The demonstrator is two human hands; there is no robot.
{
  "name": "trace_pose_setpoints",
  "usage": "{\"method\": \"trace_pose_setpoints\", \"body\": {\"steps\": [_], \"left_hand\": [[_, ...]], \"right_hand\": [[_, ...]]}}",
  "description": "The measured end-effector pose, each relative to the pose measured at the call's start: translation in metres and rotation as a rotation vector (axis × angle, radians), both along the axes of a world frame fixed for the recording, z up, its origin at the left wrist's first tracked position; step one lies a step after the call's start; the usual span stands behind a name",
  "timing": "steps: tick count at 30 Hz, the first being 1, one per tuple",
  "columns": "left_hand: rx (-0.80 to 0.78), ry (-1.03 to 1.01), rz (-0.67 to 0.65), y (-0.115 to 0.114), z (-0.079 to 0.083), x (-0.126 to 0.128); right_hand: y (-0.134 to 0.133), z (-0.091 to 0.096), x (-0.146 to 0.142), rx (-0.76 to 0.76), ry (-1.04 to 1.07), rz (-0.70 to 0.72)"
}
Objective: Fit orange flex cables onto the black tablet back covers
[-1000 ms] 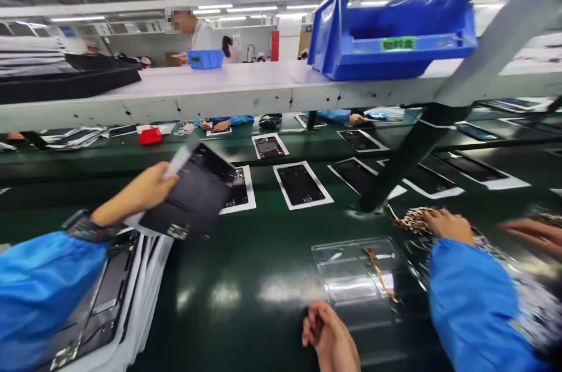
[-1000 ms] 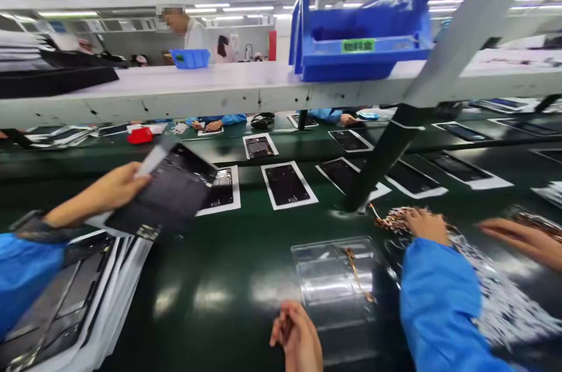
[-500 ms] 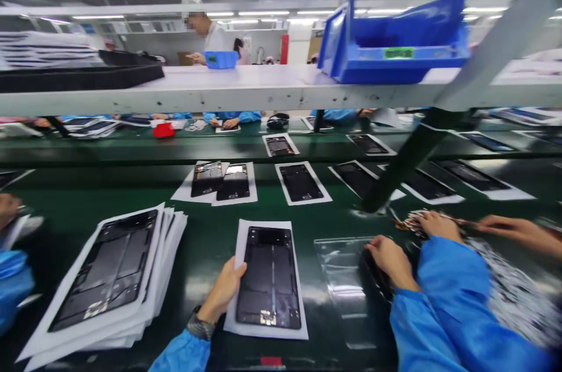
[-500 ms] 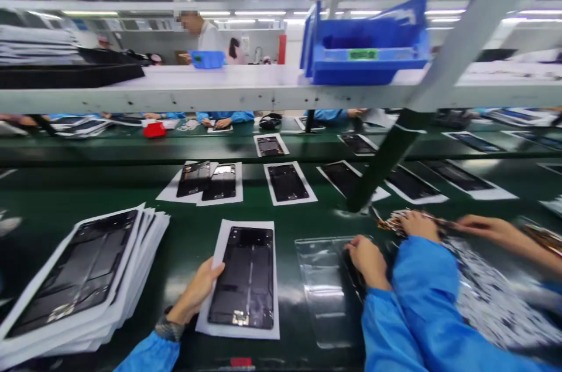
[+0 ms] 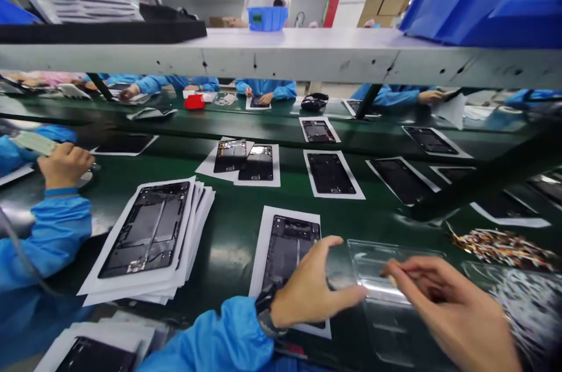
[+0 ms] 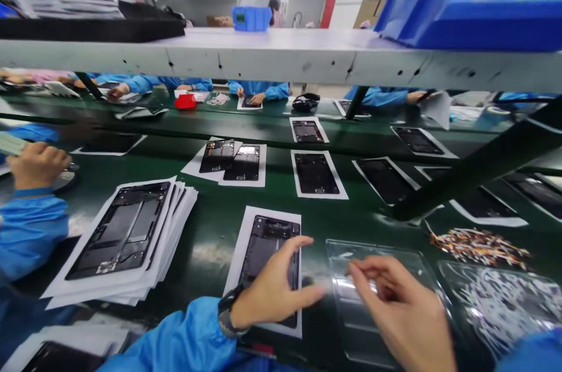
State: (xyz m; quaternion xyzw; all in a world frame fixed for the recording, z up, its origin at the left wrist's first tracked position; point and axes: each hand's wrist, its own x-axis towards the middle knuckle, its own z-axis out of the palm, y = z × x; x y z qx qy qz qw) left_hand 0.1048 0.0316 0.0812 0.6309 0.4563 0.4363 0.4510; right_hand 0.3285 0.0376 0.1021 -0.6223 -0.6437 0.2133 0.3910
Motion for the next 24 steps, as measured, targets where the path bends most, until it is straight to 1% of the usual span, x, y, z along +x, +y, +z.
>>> {"method": "trace_pose_setpoints", "body": {"steps": [1, 3, 5, 6, 8, 9, 10, 11, 12, 14, 15, 17, 19, 21, 22, 24], "left_hand": [[-0.009, -0.049, -0.009, -0.001, 0.0, 0.012], [-0.054, -0.139, 0.0, -0.001, -0.007, 0.027], [-0.142, -0.197, -0.011, 0.001, -0.022, 0.025], [-0.2, -0.209, -0.042, 0.002, -0.03, 0.018], [-0.328, -0.22, -0.188, 0.007, -0.044, -0.007], [-0.387, -0.225, -0.278, 0.01, -0.048, -0.022], [-0.43, -0.22, -0.348, 0.012, -0.051, -0.038], [-0.446, -0.194, -0.379, 0.015, -0.053, -0.053], [-0.427, -0.139, -0.36, 0.017, -0.052, -0.067], [-0.309, 0.044, -0.219, 0.02, -0.049, -0.089], [-0.243, 0.151, -0.152, 0.021, -0.046, -0.096], [-0.141, 0.356, -0.055, 0.022, -0.043, -0.103], [-0.064, 0.551, 0.035, 0.021, -0.045, -0.105], [0.051, 0.757, 0.129, 0.018, -0.052, -0.106], [0.122, 0.848, 0.159, 0.017, -0.057, -0.107], [0.26, 0.971, 0.162, 0.013, -0.068, -0.11]], "right_hand": [[0.001, 0.005, -0.02, -0.039, 0.061, 0.05], [0.007, 0.007, -0.051, -0.171, 0.111, 0.142], [0.018, 0.005, -0.071, -0.318, 0.124, 0.226], [0.023, 0.003, -0.077, -0.391, 0.131, 0.285], [0.033, 0.004, -0.087, -0.502, 0.124, 0.438], [0.037, 0.006, -0.092, -0.514, 0.085, 0.506], [0.042, 0.009, -0.097, -0.487, 0.024, 0.553], [0.046, 0.013, -0.103, -0.428, -0.052, 0.573], [0.051, 0.016, -0.109, -0.352, -0.132, 0.574], [0.063, 0.021, -0.124, -0.235, -0.249, 0.568], [0.071, 0.021, -0.131, -0.226, -0.262, 0.584], [0.09, 0.016, -0.145, -0.281, -0.213, 0.643], [0.113, 0.002, -0.155, -0.354, -0.119, 0.683], [0.135, -0.02, -0.162, -0.406, -0.061, 0.675], [0.144, -0.033, -0.164, -0.424, -0.056, 0.667], [0.156, -0.058, -0.169, -0.447, -0.064, 0.664]]}}
